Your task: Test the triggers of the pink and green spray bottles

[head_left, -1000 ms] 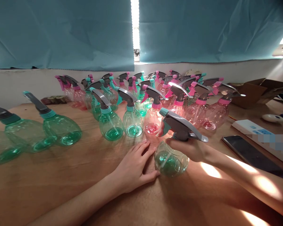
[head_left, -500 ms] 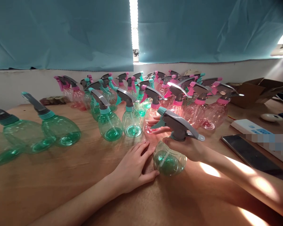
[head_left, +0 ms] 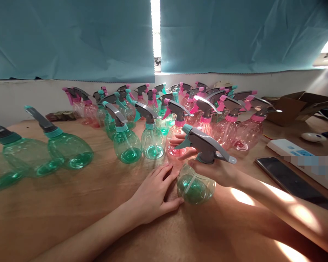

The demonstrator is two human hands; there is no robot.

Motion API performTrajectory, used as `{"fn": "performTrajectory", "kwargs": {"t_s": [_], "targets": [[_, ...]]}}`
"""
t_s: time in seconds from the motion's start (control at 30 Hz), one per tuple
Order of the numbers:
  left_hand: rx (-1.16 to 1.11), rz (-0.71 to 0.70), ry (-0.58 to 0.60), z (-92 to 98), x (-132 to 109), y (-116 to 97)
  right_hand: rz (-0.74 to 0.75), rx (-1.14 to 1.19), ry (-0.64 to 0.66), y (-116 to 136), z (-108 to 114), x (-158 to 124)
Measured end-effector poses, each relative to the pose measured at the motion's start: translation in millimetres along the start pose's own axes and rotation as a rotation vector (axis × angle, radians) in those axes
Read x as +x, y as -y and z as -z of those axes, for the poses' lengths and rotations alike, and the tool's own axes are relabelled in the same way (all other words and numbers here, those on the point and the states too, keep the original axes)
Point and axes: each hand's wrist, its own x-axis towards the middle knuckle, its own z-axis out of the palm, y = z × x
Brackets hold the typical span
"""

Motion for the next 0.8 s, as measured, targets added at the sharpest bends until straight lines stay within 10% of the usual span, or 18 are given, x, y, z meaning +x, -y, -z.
{"fn": "performTrajectory", "kwargs": {"t_s": [0.8], "targets": [[0.006,0.016,0.032,0.7,0.3,-2.1,-0.06,0.0,-0.002,7.0,1.6,0.5]]}}
